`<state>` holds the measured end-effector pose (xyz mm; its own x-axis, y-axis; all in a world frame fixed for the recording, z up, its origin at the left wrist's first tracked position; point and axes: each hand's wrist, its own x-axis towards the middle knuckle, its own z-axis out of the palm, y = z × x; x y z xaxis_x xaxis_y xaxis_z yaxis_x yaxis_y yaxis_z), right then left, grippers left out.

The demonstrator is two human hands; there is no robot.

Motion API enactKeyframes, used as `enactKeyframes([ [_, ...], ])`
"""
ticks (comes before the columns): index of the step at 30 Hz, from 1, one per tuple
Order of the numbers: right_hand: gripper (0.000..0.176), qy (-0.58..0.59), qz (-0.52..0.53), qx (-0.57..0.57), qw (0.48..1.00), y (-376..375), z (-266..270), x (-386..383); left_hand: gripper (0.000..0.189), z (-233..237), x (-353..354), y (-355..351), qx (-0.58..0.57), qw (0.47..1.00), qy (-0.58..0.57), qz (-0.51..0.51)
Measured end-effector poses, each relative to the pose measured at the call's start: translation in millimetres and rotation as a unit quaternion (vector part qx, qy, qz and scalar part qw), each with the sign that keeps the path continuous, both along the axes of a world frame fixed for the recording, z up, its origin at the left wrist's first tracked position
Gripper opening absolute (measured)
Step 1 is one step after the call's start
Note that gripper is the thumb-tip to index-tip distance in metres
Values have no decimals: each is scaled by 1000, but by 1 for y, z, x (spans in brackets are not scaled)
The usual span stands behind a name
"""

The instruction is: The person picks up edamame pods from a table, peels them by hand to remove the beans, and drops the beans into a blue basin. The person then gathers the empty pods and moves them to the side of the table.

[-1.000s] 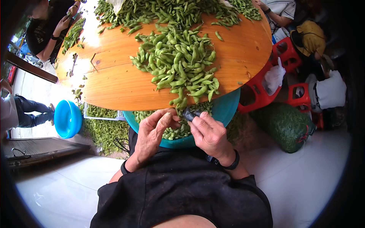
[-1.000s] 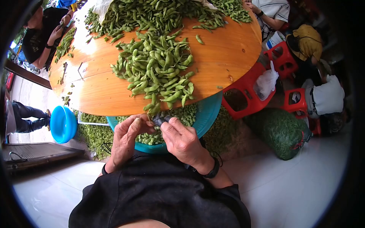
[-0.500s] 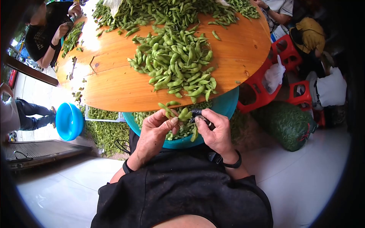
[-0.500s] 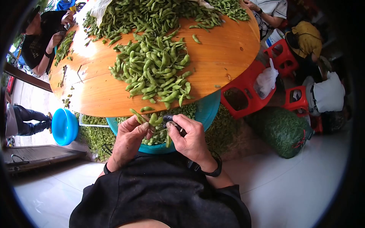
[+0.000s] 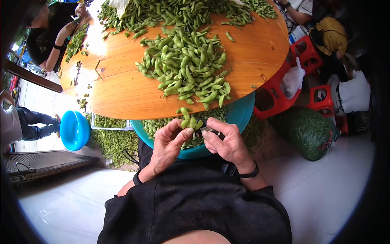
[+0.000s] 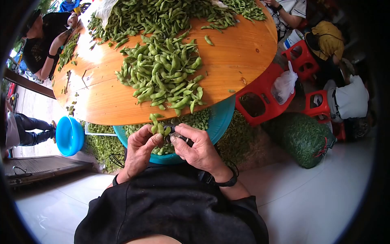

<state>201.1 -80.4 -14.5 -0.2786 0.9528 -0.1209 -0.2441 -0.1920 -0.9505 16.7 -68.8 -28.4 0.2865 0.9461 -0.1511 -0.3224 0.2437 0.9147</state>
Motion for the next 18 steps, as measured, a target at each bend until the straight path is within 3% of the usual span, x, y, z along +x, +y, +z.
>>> enactKeyframes([
  [7, 15, -6, -10, -12, 1000, 1, -1, -2, 9, -7, 2, -4, 54, 994, 95, 30],
  [10, 13, 10, -14, -4, 1000, 1, -7, -1, 9, -11, 2, -1, -85, 990, -107, -34],
  [11, 12, 24, -7, 4, 1000, 2, -9, 0, 9, -12, 2, -1, -86, 990, -107, -35],
  [13, 10, 37, -1, 12, 999, 3, -10, 1, 10, -12, 3, -1, -200, 934, -284, -87],
  [16, 8, -3, -6, 54, 999, 3, -8, -2, 13, -17, 0, -2, -194, 926, -308, -105],
  [18, 9, -129, -46, 161, 977, 3, -11, -4, 13, -15, 1, -3, -187, 922, -319, -111],
])
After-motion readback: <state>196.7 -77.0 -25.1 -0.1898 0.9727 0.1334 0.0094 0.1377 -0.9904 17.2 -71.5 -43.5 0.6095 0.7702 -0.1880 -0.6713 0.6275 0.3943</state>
